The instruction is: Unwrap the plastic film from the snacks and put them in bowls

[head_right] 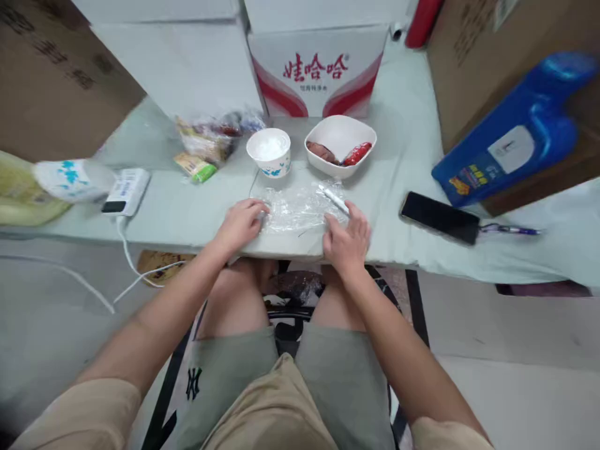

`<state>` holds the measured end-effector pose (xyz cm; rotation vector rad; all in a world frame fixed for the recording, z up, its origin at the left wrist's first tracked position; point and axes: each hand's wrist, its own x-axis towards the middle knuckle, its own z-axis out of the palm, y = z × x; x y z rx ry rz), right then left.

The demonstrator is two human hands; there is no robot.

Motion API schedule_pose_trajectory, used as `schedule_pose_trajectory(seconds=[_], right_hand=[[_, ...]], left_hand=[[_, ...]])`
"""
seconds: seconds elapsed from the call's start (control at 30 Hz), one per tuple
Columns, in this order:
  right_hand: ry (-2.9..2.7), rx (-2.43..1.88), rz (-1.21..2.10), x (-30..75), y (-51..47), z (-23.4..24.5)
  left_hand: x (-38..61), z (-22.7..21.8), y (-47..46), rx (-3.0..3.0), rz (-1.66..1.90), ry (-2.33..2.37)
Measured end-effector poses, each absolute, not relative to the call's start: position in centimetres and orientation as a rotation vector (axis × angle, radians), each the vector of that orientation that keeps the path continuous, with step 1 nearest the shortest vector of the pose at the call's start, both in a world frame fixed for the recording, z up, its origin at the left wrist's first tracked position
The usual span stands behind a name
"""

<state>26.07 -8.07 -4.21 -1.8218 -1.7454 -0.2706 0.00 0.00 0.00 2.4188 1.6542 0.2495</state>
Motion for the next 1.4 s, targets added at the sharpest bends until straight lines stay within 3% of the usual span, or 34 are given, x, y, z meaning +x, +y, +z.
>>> schedule_pose_trajectory(seconds=[0.23, 0.43, 0.5, 0.57, 0.67, 0.77, 0.9, 1.03, 1.2, 1.4], right_hand=[[-2.174, -1.721, -0.136, 25.5, -10.6, -1.5], [-2.353, -1.874, 0.047, 23.5, -14.0, 1.1], [-2.381, -1.856, 0.129, 22.6, -14.8, 1.8], [-2.352, -1.814, 0.227, 21.8, -15.5, 2.6], [-2.275, -1.67, 0.43, 21.7, -16.5, 3.6], [-2.151, -1.475, 0.531, 23.4, -17.3, 3.6], [-1.93, -1.487, 0.328, 26.9, -17.6, 1.0], [-2.066, -1.457, 0.286, 27.6, -16.6, -1.5], [-1.932, -1.328, 0.607, 24.1, -13.9, -0.8], [-1.314, -1.409, 0.969, 21.5, -11.3, 0.5]], left_hand=[[-2.9, -0.5, 3.5, 2.524, 0.329, 1.253], [-2.7, 1.0, 0.5, 2.216, 0.967, 1.873], [-1.3, 1.7, -2.4, 2.314, 0.853, 1.636], [0.0, 2.0, -5.3, 2.522, 0.511, 1.13], [1.1, 1.5, -8.1, 2.59, 0.247, 0.892], [1.0, 0.2, -9.0, 2.528, 0.335, 0.921], [0.2, -0.8, -9.1, 2.246, 0.676, 1.015], [-0.2, -0.7, -9.7, 1.826, 0.857, 1.13], [-0.1, -0.2, -9.8, 1.563, 0.83, 1.185], [-0.4, 0.0, -8.5, 1.551, 0.893, 1.289]])
